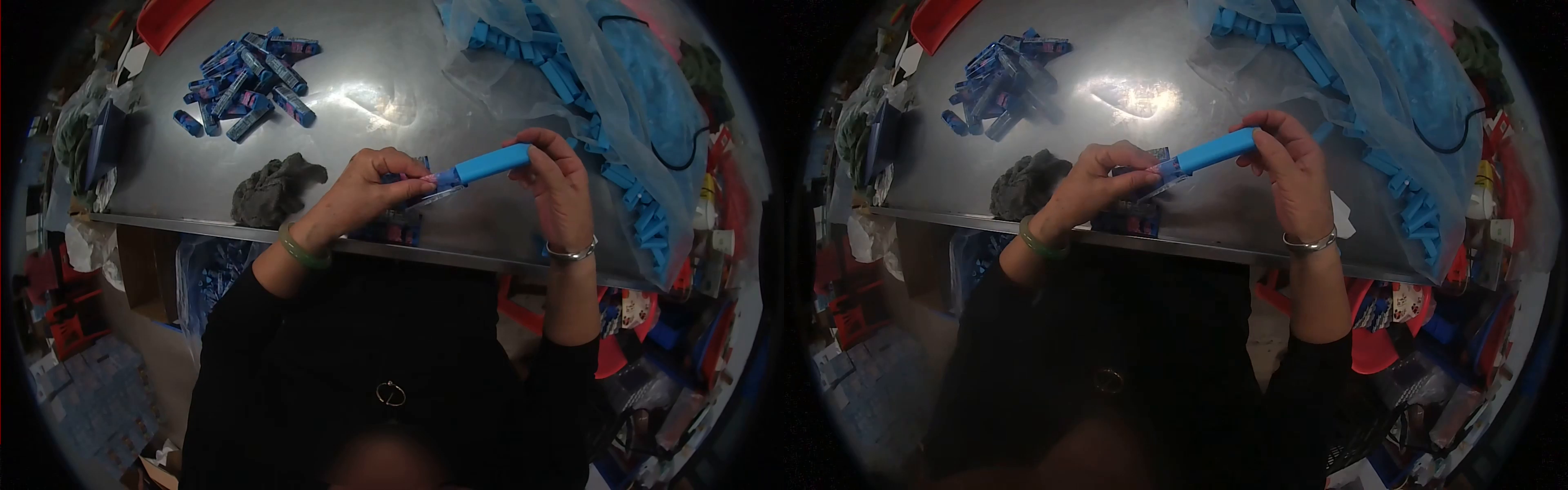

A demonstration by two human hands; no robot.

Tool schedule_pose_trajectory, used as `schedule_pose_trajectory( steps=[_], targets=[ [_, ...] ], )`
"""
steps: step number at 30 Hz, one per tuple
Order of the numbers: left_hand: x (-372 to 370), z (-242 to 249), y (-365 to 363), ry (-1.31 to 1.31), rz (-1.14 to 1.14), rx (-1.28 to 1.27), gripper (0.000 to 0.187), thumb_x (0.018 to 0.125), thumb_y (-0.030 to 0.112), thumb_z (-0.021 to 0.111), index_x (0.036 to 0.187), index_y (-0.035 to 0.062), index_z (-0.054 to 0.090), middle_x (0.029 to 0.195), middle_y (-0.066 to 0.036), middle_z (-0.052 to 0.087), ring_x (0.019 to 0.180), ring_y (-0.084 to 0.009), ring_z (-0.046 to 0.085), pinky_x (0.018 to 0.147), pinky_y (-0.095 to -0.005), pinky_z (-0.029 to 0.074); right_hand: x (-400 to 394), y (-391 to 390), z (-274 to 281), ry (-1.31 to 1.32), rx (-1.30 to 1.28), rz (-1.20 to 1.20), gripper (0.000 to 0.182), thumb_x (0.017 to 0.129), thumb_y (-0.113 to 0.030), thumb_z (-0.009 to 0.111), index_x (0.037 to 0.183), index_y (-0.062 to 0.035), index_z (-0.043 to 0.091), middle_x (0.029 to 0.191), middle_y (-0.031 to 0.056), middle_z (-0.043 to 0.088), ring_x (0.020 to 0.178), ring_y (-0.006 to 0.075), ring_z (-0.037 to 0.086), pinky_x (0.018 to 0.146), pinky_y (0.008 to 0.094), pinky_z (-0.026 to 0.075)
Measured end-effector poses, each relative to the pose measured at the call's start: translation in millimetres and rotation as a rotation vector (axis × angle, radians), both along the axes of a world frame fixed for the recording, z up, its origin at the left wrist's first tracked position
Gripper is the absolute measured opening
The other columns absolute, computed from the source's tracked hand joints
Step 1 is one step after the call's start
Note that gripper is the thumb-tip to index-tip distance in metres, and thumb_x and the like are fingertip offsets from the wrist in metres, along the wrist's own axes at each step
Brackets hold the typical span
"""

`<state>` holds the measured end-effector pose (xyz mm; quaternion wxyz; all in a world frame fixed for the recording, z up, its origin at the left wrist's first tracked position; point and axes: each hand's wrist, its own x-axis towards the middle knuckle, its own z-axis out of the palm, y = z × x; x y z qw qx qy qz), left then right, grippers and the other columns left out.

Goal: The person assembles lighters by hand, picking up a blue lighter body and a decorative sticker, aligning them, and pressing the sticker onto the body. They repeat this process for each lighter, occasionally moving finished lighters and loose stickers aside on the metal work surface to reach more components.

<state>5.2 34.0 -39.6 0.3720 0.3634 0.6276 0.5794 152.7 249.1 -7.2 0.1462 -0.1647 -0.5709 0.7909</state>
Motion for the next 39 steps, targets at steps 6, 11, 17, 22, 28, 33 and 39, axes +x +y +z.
schedule_pose_trajectory(
  steps=[6, 11, 17, 22, 28, 33, 39],
  targets=[
    [0, 0, 0, -0.030, -0.035, -0.036, 0.012, 0.083, 0.012, 0.071, 0.091, 0.0041, 0.073, 0.081, -0.002, 0.066, 0.074, -0.0079, 0.058, 0.067, -0.0224, 0.046, 0, 1, 12, 0.002, 0.348, 0.083, 0.022, 0.094, -0.013, 0.053, 0.113, -0.0021, 0.057, 0.104, 0.0067, 0.065, 0.084, 0.0088, 0.058, 0.073, 0.0216, 0.047],
    [2, -4, 0, -0.039, -0.008, -0.010, 0.011, 0.083, 0.012, 0.072, 0.090, 0.0040, 0.072, 0.080, -0.003, 0.066, 0.073, -0.0084, 0.058, 0.066, -0.0230, 0.046, -1, -7, 16, 0.019, 0.441, 0.081, 0.024, 0.094, -0.010, 0.054, 0.116, -0.0006, 0.055, 0.107, 0.0074, 0.063, 0.090, 0.0100, 0.058, 0.080, 0.0243, 0.048],
    [8, -3, 1, 0.217, 0.107, 0.056, 0.012, 0.079, 0.014, 0.074, 0.089, 0.0067, 0.072, 0.078, -0.003, 0.064, 0.074, -0.0124, 0.057, 0.068, -0.0262, 0.046, -3, -16, 22, -0.019, 0.367, 0.030, 0.026, 0.094, -0.009, 0.055, 0.118, -0.0008, 0.054, 0.103, 0.0063, 0.063, 0.087, 0.0086, 0.058, 0.078, 0.0224, 0.048],
    [15, 1, 5, 0.814, 0.214, 0.137, 0.024, 0.069, 0.013, 0.079, 0.090, 0.0078, 0.067, 0.078, -0.005, 0.062, 0.073, -0.0194, 0.057, 0.070, -0.0314, 0.044, -5, -26, 15, -0.014, 0.382, -0.023, 0.027, 0.093, -0.008, 0.058, 0.119, -0.0002, 0.054, 0.097, 0.0039, 0.061, 0.083, 0.0077, 0.058, 0.075, 0.0207, 0.047],
    [24, 2, 5, 0.766, 0.270, 0.175, 0.042, 0.074, 0.014, 0.077, 0.111, 0.0056, 0.058, 0.087, -0.007, 0.064, 0.078, -0.0193, 0.060, 0.076, -0.0305, 0.045, -9, -22, 8, -0.027, 0.227, 0.000, 0.026, 0.091, -0.009, 0.061, 0.116, -0.0002, 0.056, 0.095, 0.0042, 0.062, 0.080, 0.0090, 0.059, 0.072, 0.0212, 0.048],
    [8, 24, 0, -0.450, -0.024, 0.083, 0.038, 0.089, 0.024, 0.065, 0.117, 0.0004, 0.055, 0.097, -0.011, 0.065, 0.093, -0.0193, 0.063, 0.084, -0.0297, 0.049, -6, -10, 10, 0.048, 0.132, 0.101, 0.026, 0.090, -0.010, 0.062, 0.114, -0.0008, 0.058, 0.095, 0.0050, 0.063, 0.080, 0.0101, 0.059, 0.073, 0.0233, 0.048],
    [15, 6, -3, -0.910, -0.312, 0.011, 0.036, 0.093, 0.027, 0.059, 0.116, -0.0010, 0.056, 0.097, -0.016, 0.067, 0.089, -0.0224, 0.068, 0.082, -0.0307, 0.055, -6, -12, 15, 0.050, 0.142, 0.214, 0.027, 0.089, -0.012, 0.064, 0.113, -0.0012, 0.059, 0.096, 0.0042, 0.063, 0.086, 0.0103, 0.059, 0.075, 0.0237, 0.048]
  ],
)
